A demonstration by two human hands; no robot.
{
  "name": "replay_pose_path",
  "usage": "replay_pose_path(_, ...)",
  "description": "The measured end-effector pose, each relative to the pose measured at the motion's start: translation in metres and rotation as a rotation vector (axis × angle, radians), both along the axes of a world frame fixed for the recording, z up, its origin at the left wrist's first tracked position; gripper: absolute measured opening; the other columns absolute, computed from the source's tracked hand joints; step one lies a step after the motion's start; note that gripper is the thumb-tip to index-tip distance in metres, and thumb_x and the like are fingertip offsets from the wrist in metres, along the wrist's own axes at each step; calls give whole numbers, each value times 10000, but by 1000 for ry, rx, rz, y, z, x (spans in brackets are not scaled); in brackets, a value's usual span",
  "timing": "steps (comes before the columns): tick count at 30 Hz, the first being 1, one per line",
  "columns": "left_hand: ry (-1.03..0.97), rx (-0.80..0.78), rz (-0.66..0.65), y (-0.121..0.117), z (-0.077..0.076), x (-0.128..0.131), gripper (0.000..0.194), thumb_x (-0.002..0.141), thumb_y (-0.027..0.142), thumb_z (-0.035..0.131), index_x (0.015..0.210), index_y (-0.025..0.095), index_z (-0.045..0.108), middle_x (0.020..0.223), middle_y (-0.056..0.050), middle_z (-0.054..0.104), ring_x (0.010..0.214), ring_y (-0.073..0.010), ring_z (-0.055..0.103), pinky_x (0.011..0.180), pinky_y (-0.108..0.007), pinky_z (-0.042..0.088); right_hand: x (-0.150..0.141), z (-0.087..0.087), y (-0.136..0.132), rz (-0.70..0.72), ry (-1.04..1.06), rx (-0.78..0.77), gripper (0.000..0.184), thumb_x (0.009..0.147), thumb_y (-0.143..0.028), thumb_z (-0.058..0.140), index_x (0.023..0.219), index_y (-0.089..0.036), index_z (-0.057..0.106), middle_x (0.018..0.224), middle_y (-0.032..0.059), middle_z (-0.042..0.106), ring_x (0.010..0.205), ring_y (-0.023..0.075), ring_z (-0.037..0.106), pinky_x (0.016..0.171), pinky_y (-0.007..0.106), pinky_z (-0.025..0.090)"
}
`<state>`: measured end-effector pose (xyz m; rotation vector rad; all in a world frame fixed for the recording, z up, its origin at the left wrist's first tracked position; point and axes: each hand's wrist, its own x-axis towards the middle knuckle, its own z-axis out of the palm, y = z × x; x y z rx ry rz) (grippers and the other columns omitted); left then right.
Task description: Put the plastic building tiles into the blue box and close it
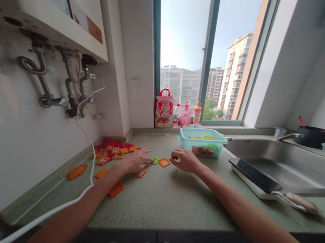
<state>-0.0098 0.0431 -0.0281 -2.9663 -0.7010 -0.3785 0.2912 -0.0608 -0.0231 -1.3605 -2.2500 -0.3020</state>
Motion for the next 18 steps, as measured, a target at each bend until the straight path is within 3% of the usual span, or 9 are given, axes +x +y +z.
replay_pose_path(3,-33,-7,-68,-10,9,0,400,946,252,637,1318,372,718,1571,-47,513,1468,-295,446,1217,-474,366,-17,-16,6,132,-9,-51,422,999,-486,595,1346,-260,674,1364,118,673,1256,276,603,1073,424,454)
replay_pose_path(6,-89,21,-32,-6,18,-10,385,969,247,593,1334,291,707,1470,-79,604,1328,-251,575,1151,-401,433,-28,-25,10,147,-40,-126,455,1015,-536,556,1399,-310,650,1558,128,517,1454,354,446,1183,594,348)
replay_pose_path(9,-67,70,48,3,27,-23,316,960,184,532,1160,217,774,1212,-97,736,1126,-229,662,1052,-355,472,-37,-26,9,192,-24,-183,401,988,-562,602,1288,-319,712,1531,108,552,1487,376,406,1188,662,309)
replay_pose_path(14,36,-2,264,5,45,-36,253,907,252,536,868,206,781,868,-79,754,800,-213,660,767,-300,461,-53,-22,2,312,60,-205,203,882,-466,782,997,-301,758,1143,36,775,1294,299,613,1209,621,290)
replay_pose_path(16,74,-73,312,3,54,-41,284,900,324,536,758,201,750,725,-61,707,650,-190,606,649,-291,403,-52,-17,0,348,46,-134,199,848,-428,811,988,-300,755,1089,20,785,1224,275,650,1226,602,260)
replay_pose_path(18,78,-117,363,3,63,-47,357,896,414,544,667,195,709,632,-53,652,568,-176,560,594,-295,354,-40,-5,1,327,23,30,234,850,-397,798,1059,-304,750,1132,25,778,1203,263,651,1245,578,229)
